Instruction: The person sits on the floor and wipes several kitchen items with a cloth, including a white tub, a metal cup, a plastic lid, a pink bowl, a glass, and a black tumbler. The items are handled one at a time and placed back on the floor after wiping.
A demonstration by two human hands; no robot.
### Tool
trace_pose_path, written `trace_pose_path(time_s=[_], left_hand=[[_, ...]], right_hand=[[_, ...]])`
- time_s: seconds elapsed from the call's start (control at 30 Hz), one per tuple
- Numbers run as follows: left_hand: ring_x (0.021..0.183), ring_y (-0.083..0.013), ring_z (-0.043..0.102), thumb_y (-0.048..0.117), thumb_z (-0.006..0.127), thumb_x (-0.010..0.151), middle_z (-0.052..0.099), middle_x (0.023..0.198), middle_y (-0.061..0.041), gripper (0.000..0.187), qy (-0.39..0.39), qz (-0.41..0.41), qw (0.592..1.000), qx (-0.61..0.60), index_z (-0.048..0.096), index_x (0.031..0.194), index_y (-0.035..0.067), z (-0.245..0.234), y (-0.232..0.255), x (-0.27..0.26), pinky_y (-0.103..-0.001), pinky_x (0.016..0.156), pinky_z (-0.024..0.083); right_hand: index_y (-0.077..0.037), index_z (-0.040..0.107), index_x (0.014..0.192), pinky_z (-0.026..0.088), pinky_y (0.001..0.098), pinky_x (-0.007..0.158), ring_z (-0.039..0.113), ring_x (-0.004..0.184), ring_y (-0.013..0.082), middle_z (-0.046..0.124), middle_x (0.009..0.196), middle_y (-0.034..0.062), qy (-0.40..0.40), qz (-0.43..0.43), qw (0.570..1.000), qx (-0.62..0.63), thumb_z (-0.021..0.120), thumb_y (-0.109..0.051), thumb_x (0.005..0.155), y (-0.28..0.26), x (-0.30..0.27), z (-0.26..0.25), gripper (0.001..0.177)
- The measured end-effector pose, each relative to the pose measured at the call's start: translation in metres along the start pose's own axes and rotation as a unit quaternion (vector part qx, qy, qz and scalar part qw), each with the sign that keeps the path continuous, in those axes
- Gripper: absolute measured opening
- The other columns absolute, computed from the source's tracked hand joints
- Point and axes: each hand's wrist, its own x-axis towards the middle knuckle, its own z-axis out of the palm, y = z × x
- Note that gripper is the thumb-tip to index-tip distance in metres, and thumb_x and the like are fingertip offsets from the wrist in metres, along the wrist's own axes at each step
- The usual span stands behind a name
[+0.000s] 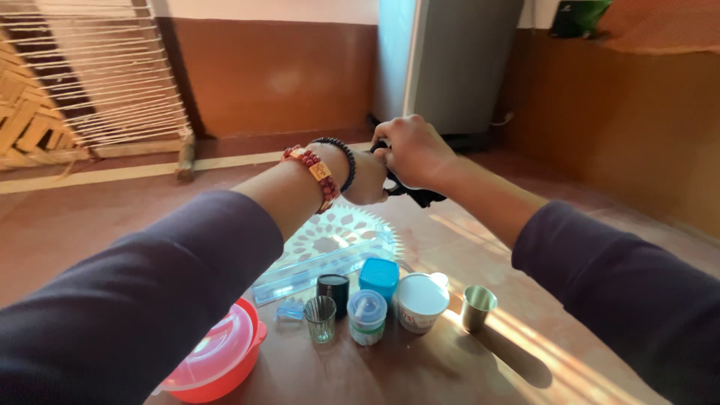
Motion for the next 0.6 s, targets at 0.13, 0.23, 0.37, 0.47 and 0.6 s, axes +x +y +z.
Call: trace_pose_path(time_s=[0.13,0.23,0.37,0.47,0.6], left_hand=[[0.120,-0.0325,0.066,0.045,0.051,0.101,0.071,0.125,-0.016,0.055,-0.035,-0.046,0.997,-0.053,0.061,0.137,0.005,0.027,-0.012,0.005,-0.047,0.103,0.049],[0.121,-0.0329,0.064,0.047,0.051,0.100,0.069,0.126,-0.016,0.054,-0.037,-0.058,0.994,-0.089,0.063,0.135,0.007,0.047,-0.015,0.005,-0.047,0.103,0.049],[0.118,-0.0342,0.066,0.046,0.054,0.098,0.071,0.123,-0.017,0.055,-0.011,-0.064,0.990,-0.121,0.058,0.138,0.008,0.075,-0.030,0.003,-0.047,0.101,0.050],[0.118,-0.0334,0.068,0.040,0.056,0.097,0.072,0.125,-0.017,0.046,-0.054,-0.106,0.987,-0.104,0.070,0.129,0.010,0.098,-0.041,-0.001,-0.047,0.099,0.054],[0.120,-0.0344,0.064,0.047,0.053,0.098,0.070,0.127,-0.015,0.048,-0.081,-0.129,0.980,-0.128,0.069,0.129,0.013,0.127,-0.050,-0.031,-0.048,0.101,0.050]], right_hand=[[-0.008,0.077,0.099,0.052,0.0461,0.091,0.068,0.100,0.0381,0.073,0.099,0.0186,-0.005,-0.002,0.999,0.041,0.076,-0.019,0.085,0.010,0.004,0.035,0.018],[-0.008,0.077,0.099,0.051,0.0463,0.090,0.067,0.102,0.0386,0.073,0.101,0.0187,-0.018,-0.032,0.997,0.064,0.076,-0.017,0.083,0.008,0.003,0.054,0.019],[-0.008,0.078,0.100,0.050,0.0479,0.089,0.066,0.102,0.0398,0.073,0.102,0.0188,-0.028,-0.057,0.994,0.087,0.076,-0.014,0.081,-0.002,0.013,0.079,0.020],[-0.008,0.077,0.104,0.053,0.0457,0.090,0.069,0.101,0.0381,0.074,0.103,0.0188,-0.046,-0.059,0.989,0.127,0.074,-0.013,0.085,-0.016,0.016,0.101,0.020],[-0.009,0.077,0.106,0.055,0.0434,0.087,0.072,0.096,0.0348,0.075,0.101,0.0163,-0.078,-0.033,0.978,0.191,0.075,-0.016,0.084,-0.042,0.008,0.123,0.023]])
